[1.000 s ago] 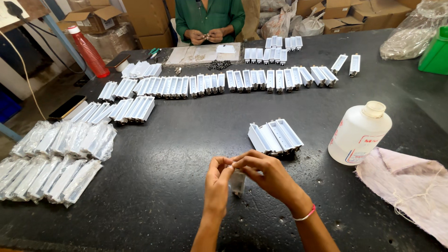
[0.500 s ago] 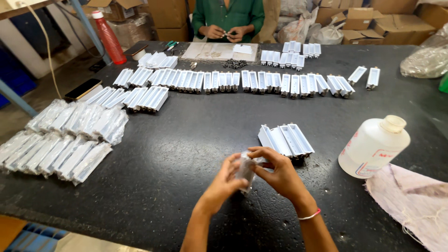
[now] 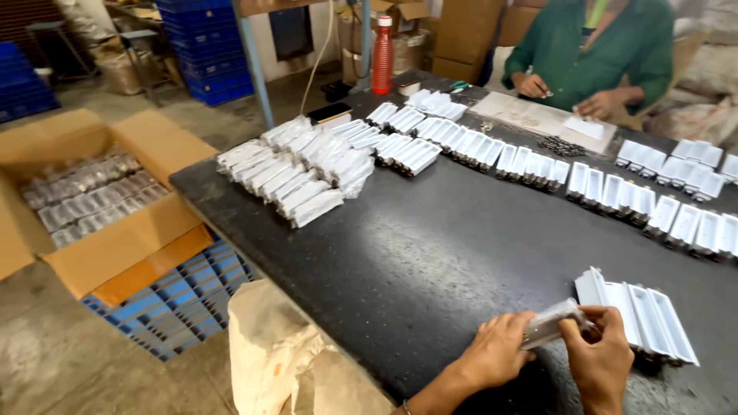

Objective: The person picks up small white rectangular components from a table and wraps each one individually in a piece of clear plastic film. The wrapped items are then placed into a larger white sack on the floor.

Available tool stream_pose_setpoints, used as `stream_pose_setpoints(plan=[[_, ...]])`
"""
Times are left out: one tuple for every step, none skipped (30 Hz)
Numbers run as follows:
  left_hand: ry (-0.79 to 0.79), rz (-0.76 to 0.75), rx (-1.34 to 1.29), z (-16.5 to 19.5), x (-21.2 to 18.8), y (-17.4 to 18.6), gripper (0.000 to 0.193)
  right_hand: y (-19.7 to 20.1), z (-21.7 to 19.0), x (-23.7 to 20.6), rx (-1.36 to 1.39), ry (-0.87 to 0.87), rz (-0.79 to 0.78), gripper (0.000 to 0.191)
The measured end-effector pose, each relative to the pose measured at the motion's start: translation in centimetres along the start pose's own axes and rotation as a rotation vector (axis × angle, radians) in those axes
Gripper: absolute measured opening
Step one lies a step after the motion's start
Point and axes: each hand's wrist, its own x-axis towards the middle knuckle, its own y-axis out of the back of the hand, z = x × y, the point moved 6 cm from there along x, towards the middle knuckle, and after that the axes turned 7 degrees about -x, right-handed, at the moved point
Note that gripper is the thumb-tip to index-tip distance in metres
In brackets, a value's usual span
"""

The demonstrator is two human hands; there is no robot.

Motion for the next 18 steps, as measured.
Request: stream_pose_setpoints(plan=[[0.022,-0.023,0.012,-0.1,-0.1,-0.2,0.066,-0.4,0.4,-0.1,-0.002,-0.012,-0.008,0.035],[0.042,-0.049,0.024,-0.3,-0.3,-0.4,0.067,-0.7,0.8,-0.1,-0.004,-0.026,-0.014,0.036],[0.032,-0.039,0.037,-0.3,-0.5,-0.4,0.065,-1.0,1.3,-0.2,-0.007,-0.042,-0.018,0.037],[0.020,-0.030,0.050,-0.3,-0.7,-0.5,0.064,-1.2,1.9,-0.1,-0.030,-0.056,-0.054,0.037],[0.006,-0.021,0.063,-0.4,-0.7,-0.6,0.063,-1.4,2.5,0.2,-0.052,-0.069,-0.087,0.038],[-0.005,0.012,0.094,-0.5,-0.8,-0.6,0.059,-1.6,3.0,0.5,-0.075,-0.082,-0.119,0.039],[-0.015,0.044,0.125,-0.7,-0.8,-0.5,0.056,-2.2,3.6,0.7,-0.017,-0.121,-0.171,0.041],[-0.026,0.072,0.158,-1.0,-0.7,-0.2,0.053,-2.8,4.1,0.7,0.042,-0.162,-0.223,0.043],[-0.031,0.113,0.182,-1.4,-0.6,0.3,0.047,-3.3,4.6,0.7,0.100,-0.204,-0.272,0.045],[-0.039,0.154,0.206,-2.0,-0.5,1.1,0.041,-3.8,4.6,0.8,0.200,-0.212,-0.286,0.045],[-0.045,0.196,0.229,-2.5,-0.5,2.0,0.035,-4.4,4.4,0.7,0.299,-0.217,-0.299,0.045],[-0.062,0.261,0.277,-3.1,-0.4,3.5,0.036,-4.8,4.2,0.5,0.397,-0.222,-0.315,0.045],[-0.077,0.329,0.326,-3.9,-0.3,5.5,0.037,-4.9,4.1,0.4,0.342,-0.217,-0.328,0.044],[0.015,0.358,0.316,-5.3,-0.1,7.5,0.038,-5.0,3.8,0.1,0.287,-0.211,-0.344,0.044],[0.108,0.387,0.305,-6.7,0.0,9.9,0.039,-5.1,3.5,-0.2,0.232,-0.206,-0.360,0.043],[0.107,0.482,0.373,-7.3,-0.2,12.6,0.049,-5.0,3.3,-0.4,0.180,-0.208,-0.357,0.041],[0.067,0.593,0.397,-7.7,-0.6,15.5,0.048,-4.8,3.0,-0.7,0.129,-0.211,-0.353,0.039],[0.056,0.651,0.469,-8.4,-1.5,18.5,0.047,-4.6,2.9,-0.9,0.079,-0.216,-0.348,0.037]])
